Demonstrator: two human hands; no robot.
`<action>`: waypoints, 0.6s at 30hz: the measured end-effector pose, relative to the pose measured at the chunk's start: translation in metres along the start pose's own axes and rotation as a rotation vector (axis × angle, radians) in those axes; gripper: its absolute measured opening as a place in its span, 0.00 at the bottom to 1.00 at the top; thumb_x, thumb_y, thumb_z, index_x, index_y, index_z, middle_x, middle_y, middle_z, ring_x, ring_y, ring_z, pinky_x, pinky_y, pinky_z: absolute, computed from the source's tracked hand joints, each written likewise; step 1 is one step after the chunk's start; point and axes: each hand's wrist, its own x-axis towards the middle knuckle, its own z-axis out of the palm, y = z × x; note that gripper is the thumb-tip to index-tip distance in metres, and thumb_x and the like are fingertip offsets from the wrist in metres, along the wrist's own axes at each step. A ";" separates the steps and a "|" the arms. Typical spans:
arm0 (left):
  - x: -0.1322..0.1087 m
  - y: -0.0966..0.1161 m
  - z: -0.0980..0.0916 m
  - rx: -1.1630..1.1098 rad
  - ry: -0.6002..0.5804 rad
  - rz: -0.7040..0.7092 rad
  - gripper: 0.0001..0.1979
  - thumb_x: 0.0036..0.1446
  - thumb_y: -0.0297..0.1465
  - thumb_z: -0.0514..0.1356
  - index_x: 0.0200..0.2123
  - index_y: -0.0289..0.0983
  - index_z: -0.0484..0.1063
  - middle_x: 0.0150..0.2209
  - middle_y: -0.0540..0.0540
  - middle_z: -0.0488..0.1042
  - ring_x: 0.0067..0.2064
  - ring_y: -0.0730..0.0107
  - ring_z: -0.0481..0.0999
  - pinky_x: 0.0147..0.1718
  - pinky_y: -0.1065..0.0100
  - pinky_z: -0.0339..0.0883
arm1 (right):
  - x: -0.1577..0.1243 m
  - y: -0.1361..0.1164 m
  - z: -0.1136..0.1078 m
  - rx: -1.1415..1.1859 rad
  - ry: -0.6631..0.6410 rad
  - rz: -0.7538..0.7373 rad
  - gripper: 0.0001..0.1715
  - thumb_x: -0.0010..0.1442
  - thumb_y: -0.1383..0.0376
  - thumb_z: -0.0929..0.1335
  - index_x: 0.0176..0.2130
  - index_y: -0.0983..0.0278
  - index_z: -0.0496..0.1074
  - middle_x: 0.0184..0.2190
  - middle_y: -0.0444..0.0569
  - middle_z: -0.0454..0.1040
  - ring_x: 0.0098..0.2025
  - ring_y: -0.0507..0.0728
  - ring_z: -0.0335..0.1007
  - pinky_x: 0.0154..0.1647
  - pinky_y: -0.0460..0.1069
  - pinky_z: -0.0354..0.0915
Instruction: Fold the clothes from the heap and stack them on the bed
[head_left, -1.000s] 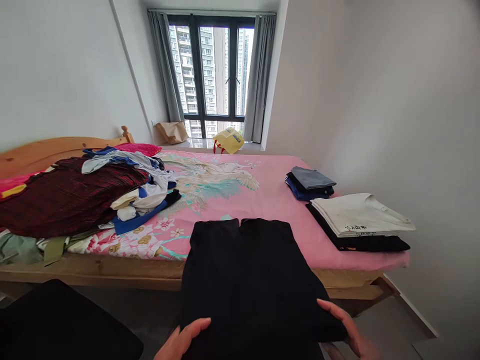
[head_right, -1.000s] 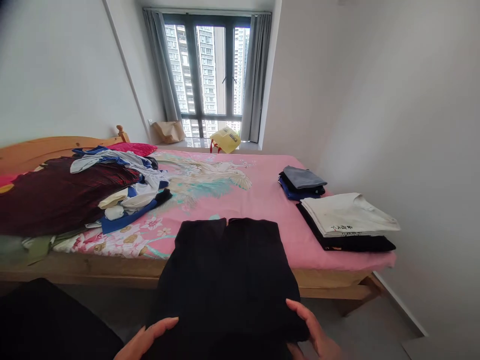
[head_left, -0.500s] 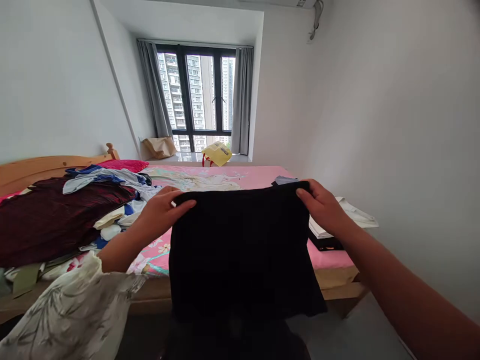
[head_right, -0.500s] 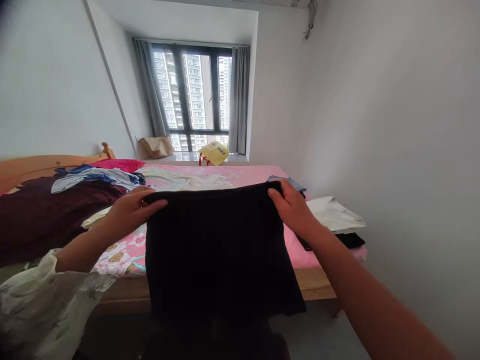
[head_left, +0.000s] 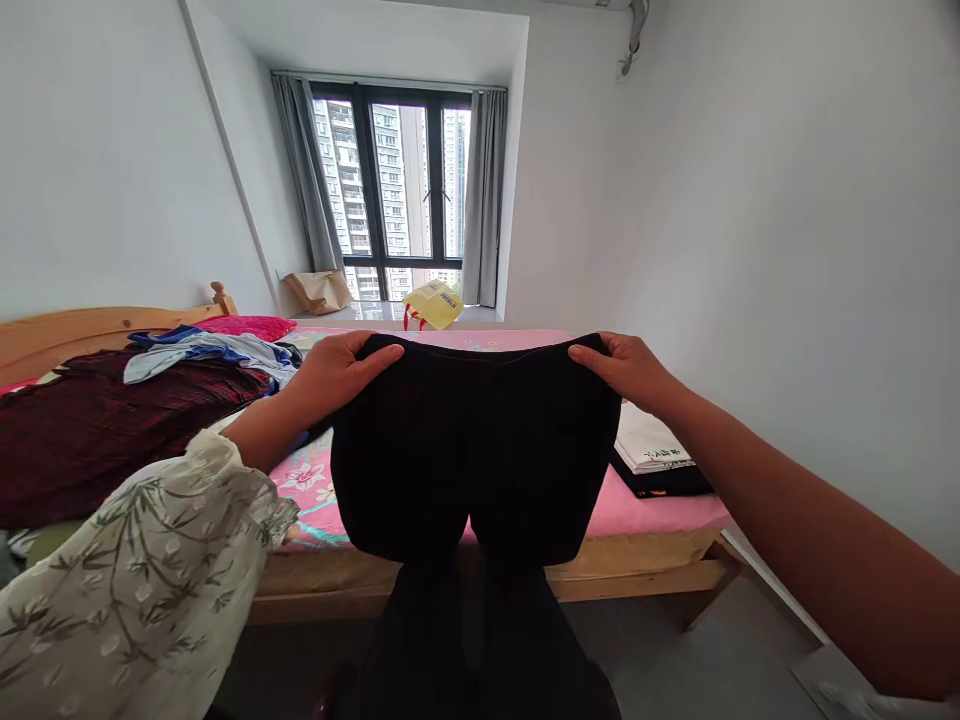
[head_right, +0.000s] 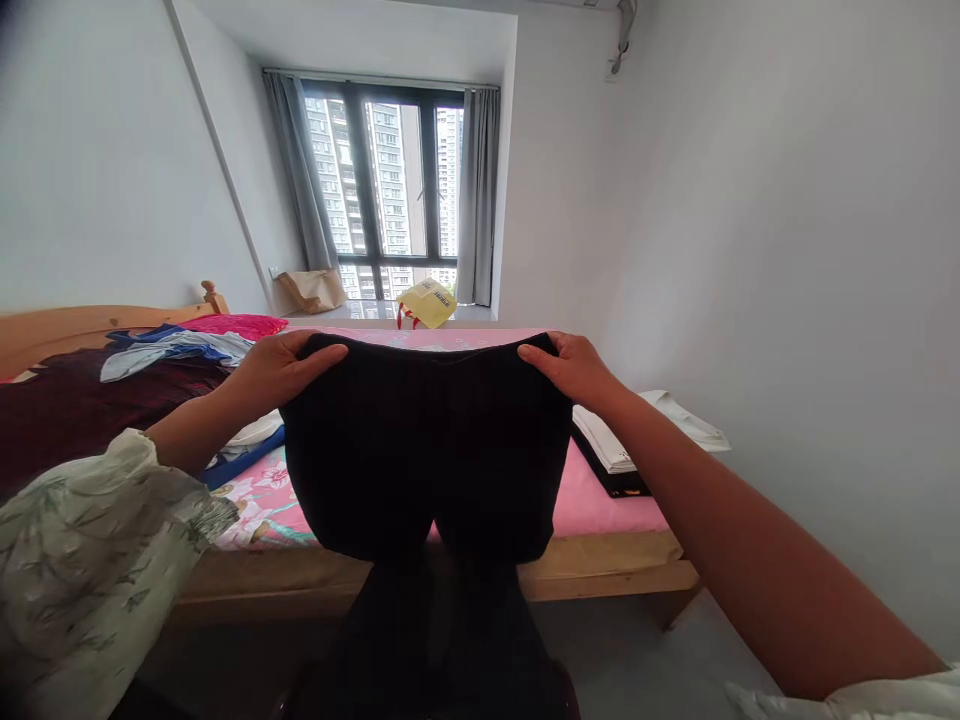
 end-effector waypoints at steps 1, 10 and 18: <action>-0.002 0.004 -0.004 -0.071 -0.043 -0.026 0.23 0.48 0.51 0.60 0.31 0.36 0.75 0.27 0.51 0.75 0.30 0.69 0.73 0.27 0.72 0.64 | 0.000 -0.001 -0.001 -0.033 0.020 -0.025 0.25 0.52 0.46 0.68 0.34 0.66 0.72 0.25 0.44 0.68 0.28 0.50 0.64 0.28 0.45 0.62; -0.012 0.004 -0.015 -0.276 -0.203 -0.172 0.21 0.43 0.45 0.67 0.34 0.34 0.77 0.29 0.48 0.78 0.31 0.66 0.76 0.28 0.70 0.71 | -0.011 -0.009 -0.005 0.110 -0.261 0.077 0.24 0.47 0.50 0.73 0.39 0.63 0.72 0.30 0.45 0.73 0.31 0.53 0.69 0.32 0.47 0.66; -0.042 -0.025 -0.008 -0.389 -0.314 -0.278 0.19 0.46 0.47 0.64 0.27 0.35 0.74 0.23 0.51 0.75 0.24 0.72 0.72 0.21 0.74 0.64 | -0.029 0.004 0.001 0.142 -0.480 0.020 0.24 0.55 0.47 0.68 0.31 0.65 0.73 0.29 0.46 0.74 0.34 0.54 0.69 0.41 0.50 0.65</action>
